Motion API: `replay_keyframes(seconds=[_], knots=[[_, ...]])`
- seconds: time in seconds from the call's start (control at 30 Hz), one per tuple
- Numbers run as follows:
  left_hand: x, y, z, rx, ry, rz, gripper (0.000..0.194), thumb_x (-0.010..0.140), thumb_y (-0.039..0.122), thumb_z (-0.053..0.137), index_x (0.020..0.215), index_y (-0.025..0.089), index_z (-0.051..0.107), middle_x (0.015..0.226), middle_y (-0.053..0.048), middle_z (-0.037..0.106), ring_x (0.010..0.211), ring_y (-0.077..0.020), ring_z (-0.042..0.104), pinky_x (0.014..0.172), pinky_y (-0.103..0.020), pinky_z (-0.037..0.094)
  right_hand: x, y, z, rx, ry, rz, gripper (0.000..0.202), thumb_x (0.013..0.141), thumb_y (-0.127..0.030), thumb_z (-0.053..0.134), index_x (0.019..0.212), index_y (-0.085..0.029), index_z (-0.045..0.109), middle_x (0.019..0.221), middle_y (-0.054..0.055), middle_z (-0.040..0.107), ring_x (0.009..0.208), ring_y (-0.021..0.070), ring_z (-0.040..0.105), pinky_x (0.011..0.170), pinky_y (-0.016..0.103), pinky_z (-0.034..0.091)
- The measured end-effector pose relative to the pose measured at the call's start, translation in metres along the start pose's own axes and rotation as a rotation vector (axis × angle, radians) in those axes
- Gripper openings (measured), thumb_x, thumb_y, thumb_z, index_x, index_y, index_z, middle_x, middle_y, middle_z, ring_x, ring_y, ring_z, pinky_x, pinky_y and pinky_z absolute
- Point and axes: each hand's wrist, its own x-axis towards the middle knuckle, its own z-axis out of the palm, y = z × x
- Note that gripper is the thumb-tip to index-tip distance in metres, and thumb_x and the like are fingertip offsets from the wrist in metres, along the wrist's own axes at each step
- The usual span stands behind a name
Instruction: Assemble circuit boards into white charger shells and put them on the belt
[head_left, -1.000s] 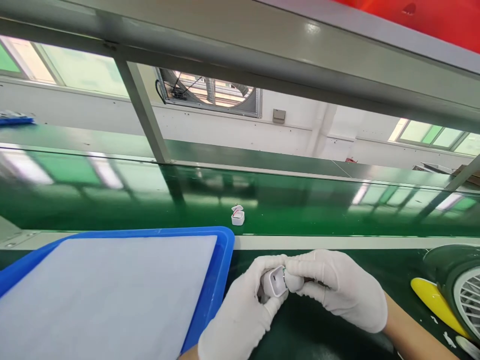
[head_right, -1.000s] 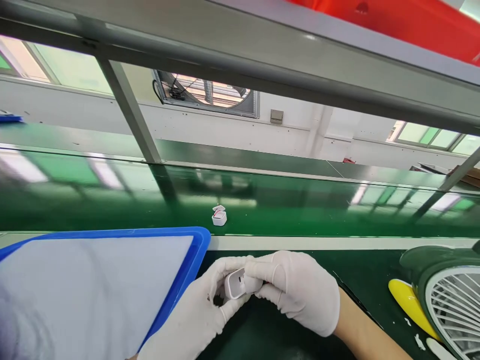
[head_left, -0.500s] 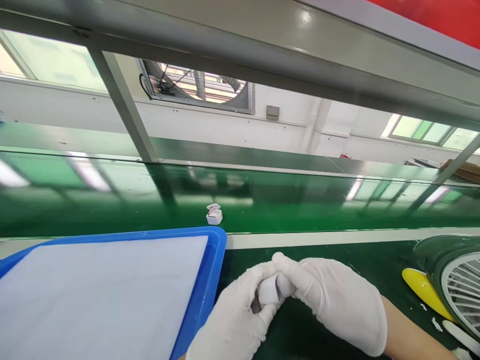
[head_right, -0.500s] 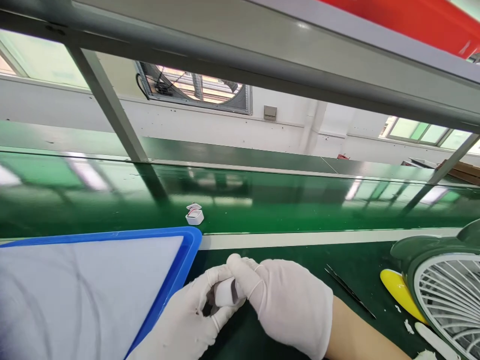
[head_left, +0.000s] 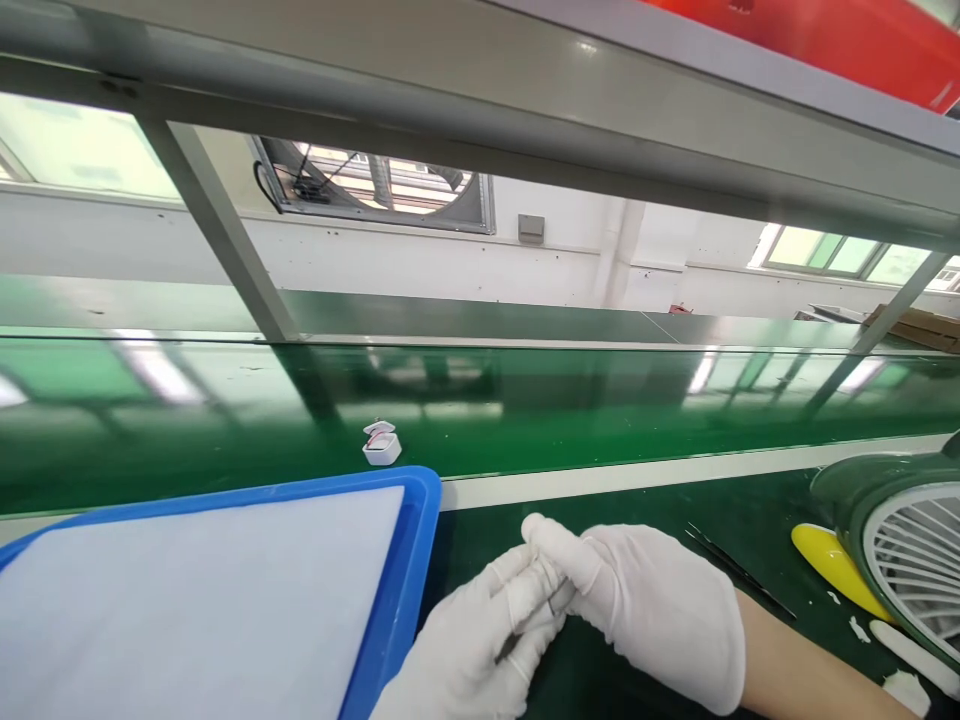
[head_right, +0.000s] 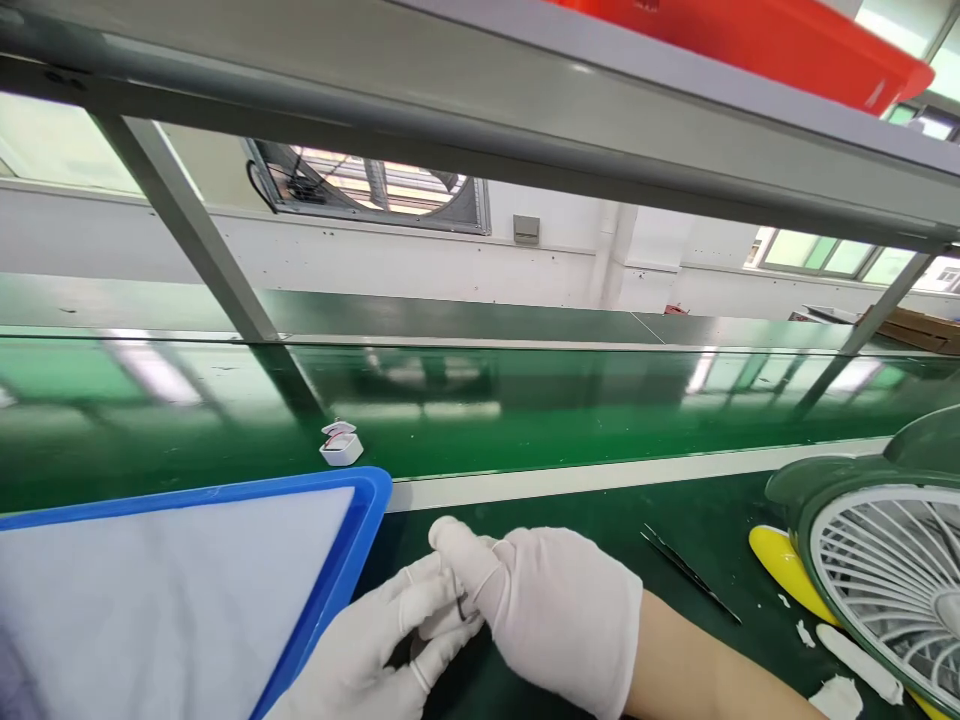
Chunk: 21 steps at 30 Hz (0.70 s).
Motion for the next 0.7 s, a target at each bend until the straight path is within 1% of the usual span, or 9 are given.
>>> replay_keyframes(seconds=[0.1,0.2,0.23,0.3,0.37,0.4,0.5,0.6,0.7], knots=[[0.001,0.004,-0.002,-0.040,0.032,-0.157,0.024,0.077,0.037,0.067,0.098,0.025,0.069,0.087,-0.005,0.070,0.082,-0.0234,0.066,0.076,-0.031,0.054,-0.002,0.001,-0.010,-0.147,0.091,-0.096,0.047,0.094,-0.018,0.045,0.139,-0.015,0.034,0.099,0.011,0.066,0.086,0.0217,0.064,0.076,0.035,0.052],[0.004,0.007,-0.006,-0.225,0.112,-0.287,0.033,0.076,0.041,0.068,0.101,0.022,0.061,0.069,0.001,0.064,0.066,-0.0172,0.061,0.065,-0.028,0.052,-0.010,0.005,-0.021,-0.038,0.342,-0.029,0.062,0.087,-0.035,0.062,0.139,-0.018,0.032,0.131,0.019,0.052,0.119,0.0311,0.052,0.096,0.046,0.045],[0.005,0.007,-0.007,-0.309,0.132,-0.298,0.033,0.076,0.042,0.067,0.100,0.021,0.058,0.062,0.003,0.061,0.059,-0.0148,0.058,0.059,-0.026,0.049,-0.013,0.007,-0.022,0.049,0.424,0.014,0.053,0.088,-0.035,0.061,0.133,-0.021,0.040,0.129,0.016,0.055,0.118,0.0297,0.053,0.095,0.044,0.045],[0.007,0.008,-0.009,-0.452,0.169,-0.297,0.032,0.077,0.044,0.065,0.096,0.020,0.053,0.057,0.005,0.057,0.049,-0.0114,0.050,0.047,-0.022,0.041,-0.015,0.009,-0.017,0.181,0.489,0.099,0.016,0.093,-0.027,0.051,0.107,-0.024,0.057,0.105,0.007,0.068,0.098,0.0225,0.064,0.084,0.036,0.050],[0.008,0.009,-0.011,-0.540,0.209,-0.272,0.033,0.078,0.046,0.064,0.092,0.020,0.050,0.063,0.003,0.062,0.048,-0.0102,0.049,0.044,-0.021,0.037,-0.010,0.007,-0.004,0.216,0.424,0.166,0.011,0.092,-0.024,0.051,0.092,-0.024,0.062,0.088,0.002,0.070,0.080,0.0182,0.066,0.075,0.030,0.051],[0.008,0.009,-0.011,-0.564,0.226,-0.261,0.032,0.079,0.046,0.064,0.091,0.020,0.049,0.065,0.002,0.064,0.048,-0.0099,0.049,0.044,-0.021,0.037,-0.006,0.004,0.005,0.229,0.351,0.194,0.008,0.089,-0.025,0.058,0.095,-0.024,0.062,0.090,0.002,0.070,0.078,0.0181,0.065,0.074,0.030,0.051],[0.008,0.009,-0.009,-0.578,0.230,-0.266,0.029,0.078,0.041,0.065,0.091,0.020,0.052,0.057,0.005,0.058,0.050,-0.0096,0.048,0.049,-0.021,0.039,0.008,-0.008,0.035,0.344,0.223,0.285,0.056,0.072,-0.027,0.074,0.123,-0.022,0.051,0.105,0.004,0.068,0.089,0.0216,0.066,0.078,0.031,0.053],[0.007,0.010,-0.006,-0.498,0.210,-0.289,0.023,0.077,0.034,0.067,0.092,0.019,0.056,0.055,0.008,0.051,0.052,-0.0088,0.046,0.051,-0.020,0.040,0.008,-0.012,0.058,0.346,0.253,0.365,0.062,0.077,-0.023,0.068,0.134,-0.023,0.042,0.096,0.002,0.071,0.085,0.0212,0.068,0.076,0.031,0.055],[0.006,0.010,-0.003,-0.423,0.147,-0.281,0.022,0.074,0.032,0.069,0.085,0.020,0.055,0.055,0.008,0.050,0.049,-0.0078,0.044,0.048,-0.019,0.039,-0.003,-0.006,0.069,0.167,0.389,0.232,0.062,0.083,-0.018,0.059,0.139,-0.026,0.034,0.101,0.003,0.071,0.085,0.0198,0.069,0.075,0.029,0.056]])
